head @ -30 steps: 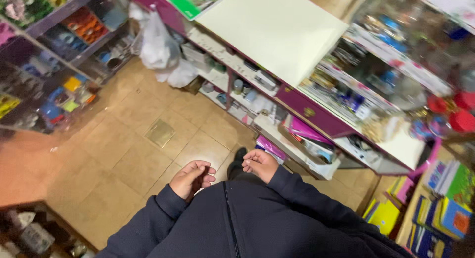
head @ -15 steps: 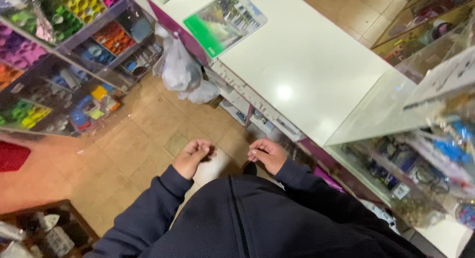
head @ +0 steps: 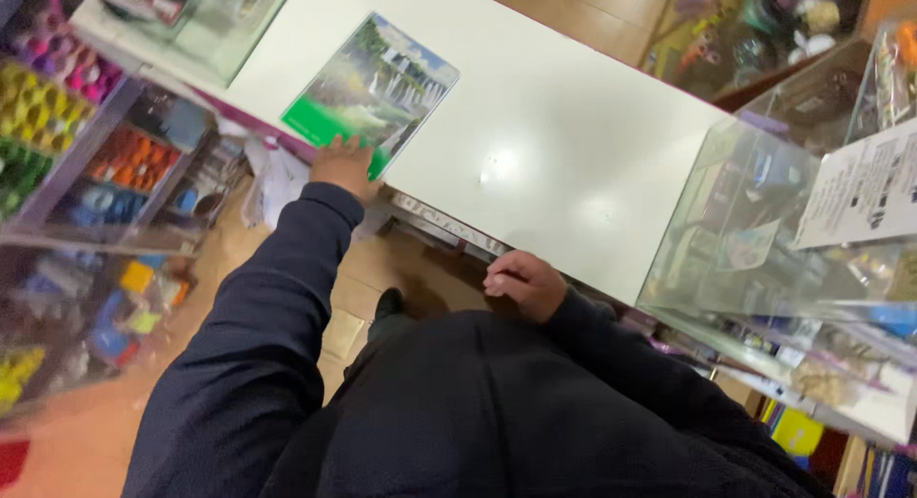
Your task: The person picks up several notebooks from a counter one at a time, opens each one to a middle page, and then places it into a designated slot on a shelf.
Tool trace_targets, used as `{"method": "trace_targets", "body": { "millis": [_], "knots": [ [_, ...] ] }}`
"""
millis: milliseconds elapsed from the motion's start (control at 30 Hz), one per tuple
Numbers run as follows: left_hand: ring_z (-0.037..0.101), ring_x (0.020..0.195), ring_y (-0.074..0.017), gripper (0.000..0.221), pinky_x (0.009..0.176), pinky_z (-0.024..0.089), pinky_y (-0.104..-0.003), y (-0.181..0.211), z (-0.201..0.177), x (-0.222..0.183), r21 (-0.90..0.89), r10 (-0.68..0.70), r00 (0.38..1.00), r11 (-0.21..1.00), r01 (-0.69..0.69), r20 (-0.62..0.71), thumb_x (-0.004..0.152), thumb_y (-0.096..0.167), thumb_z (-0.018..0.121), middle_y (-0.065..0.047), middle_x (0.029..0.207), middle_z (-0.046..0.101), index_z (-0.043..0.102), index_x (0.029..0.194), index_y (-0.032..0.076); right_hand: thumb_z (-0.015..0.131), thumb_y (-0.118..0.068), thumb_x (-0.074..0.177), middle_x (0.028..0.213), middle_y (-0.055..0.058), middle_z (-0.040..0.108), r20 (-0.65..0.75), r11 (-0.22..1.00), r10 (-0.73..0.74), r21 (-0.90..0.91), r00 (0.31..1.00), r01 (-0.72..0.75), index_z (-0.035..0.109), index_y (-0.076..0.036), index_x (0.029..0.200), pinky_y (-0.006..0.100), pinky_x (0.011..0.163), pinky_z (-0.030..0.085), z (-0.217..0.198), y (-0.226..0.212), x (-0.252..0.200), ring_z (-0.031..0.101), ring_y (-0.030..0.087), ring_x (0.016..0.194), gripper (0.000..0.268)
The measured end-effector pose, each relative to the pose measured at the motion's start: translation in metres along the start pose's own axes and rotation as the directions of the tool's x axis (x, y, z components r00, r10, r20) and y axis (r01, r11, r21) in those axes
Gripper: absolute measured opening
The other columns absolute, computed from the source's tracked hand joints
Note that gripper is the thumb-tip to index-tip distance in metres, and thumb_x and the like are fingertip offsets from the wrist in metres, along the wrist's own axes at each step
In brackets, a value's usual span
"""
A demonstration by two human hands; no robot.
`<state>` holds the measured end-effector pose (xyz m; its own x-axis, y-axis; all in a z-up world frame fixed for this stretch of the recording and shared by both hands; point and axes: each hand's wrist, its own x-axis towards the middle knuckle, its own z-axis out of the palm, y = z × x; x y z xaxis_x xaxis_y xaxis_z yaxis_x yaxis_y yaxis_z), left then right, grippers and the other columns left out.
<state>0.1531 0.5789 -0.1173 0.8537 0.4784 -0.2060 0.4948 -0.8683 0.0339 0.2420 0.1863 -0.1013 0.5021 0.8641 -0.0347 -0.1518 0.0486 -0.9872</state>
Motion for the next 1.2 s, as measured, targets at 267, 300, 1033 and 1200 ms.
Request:
{"method": "trace_targets", "body": {
  "millis": [267, 300, 1033, 1200],
  "knots": [
    [0.068, 0.111, -0.0356, 0.049, 0.096, 0.057, -0.048, -0.007, -0.002, 0.029, 0.085, 0.235, 0.963, 0.965, -0.247, 0.133, 0.086, 0.048, 0.066, -0.015, 0.121, 0.067, 0.072, 0.116, 0.01, 0.063, 0.002, 0.096, 0.089, 0.019, 0.074, -0.292, 0.999, 0.004, 0.034, 0.957, 0.006, 0.065, 0.007, 0.108, 0.031, 0.069, 0.061, 0.045, -0.006, 0.024, 0.073, 0.021, 0.079, 0.014],
    [0.068, 0.111, -0.0356, 0.049, 0.096, 0.057, -0.048, -0.012, -0.01, 0.031, 0.087, 0.25, 0.958, 0.961, -0.264, 0.142, 0.086, 0.048, 0.066, -0.015, 0.121, 0.067, 0.072, 0.116, 0.01, 0.063, 0.002, 0.096, 0.089, 0.019, 0.074, -0.309, 0.999, 0.009, 0.038, 0.951, 0.003, 0.065, 0.007, 0.108, 0.031, 0.069, 0.061, 0.051, 0.003, 0.024, 0.073, 0.021, 0.079, 0.014],
    [0.072, 0.072, -0.0217, 0.012, 0.069, 0.071, -0.044, -0.045, -0.029, -0.039, -0.908, -0.208, 0.977, -0.416, -0.052, 0.04, 0.1, 0.007, 0.047, -0.012, 0.082, 0.064, 0.057, 0.106, 0.005, 0.076, -0.013, 0.09, 0.103, 0.005, 0.073, -0.669, 0.887, -0.063, -0.378, 0.741, -0.265, 0.071, -0.011, 0.117, 0.031, 0.085, 0.052, 0.011, -0.016, 0.028, 0.064, 0.016, 0.091, 0.028],
    [0.063, 0.067, -0.0176, 0.01, 0.061, 0.069, -0.036, -0.063, -0.043, -0.071, -0.944, -0.451, 0.88, -0.331, -0.011, 0.147, 0.1, 0.01, 0.049, -0.011, 0.083, 0.063, 0.059, 0.102, 0.007, 0.08, -0.037, 0.089, 0.135, 0.007, 0.066, -0.325, 0.62, -0.35, -0.784, 0.879, -0.042, 0.07, -0.016, 0.127, 0.041, 0.11, 0.042, -0.065, 0.066, 0.076, 0.06, 0.03, 0.126, 0.045]
  ]
}}
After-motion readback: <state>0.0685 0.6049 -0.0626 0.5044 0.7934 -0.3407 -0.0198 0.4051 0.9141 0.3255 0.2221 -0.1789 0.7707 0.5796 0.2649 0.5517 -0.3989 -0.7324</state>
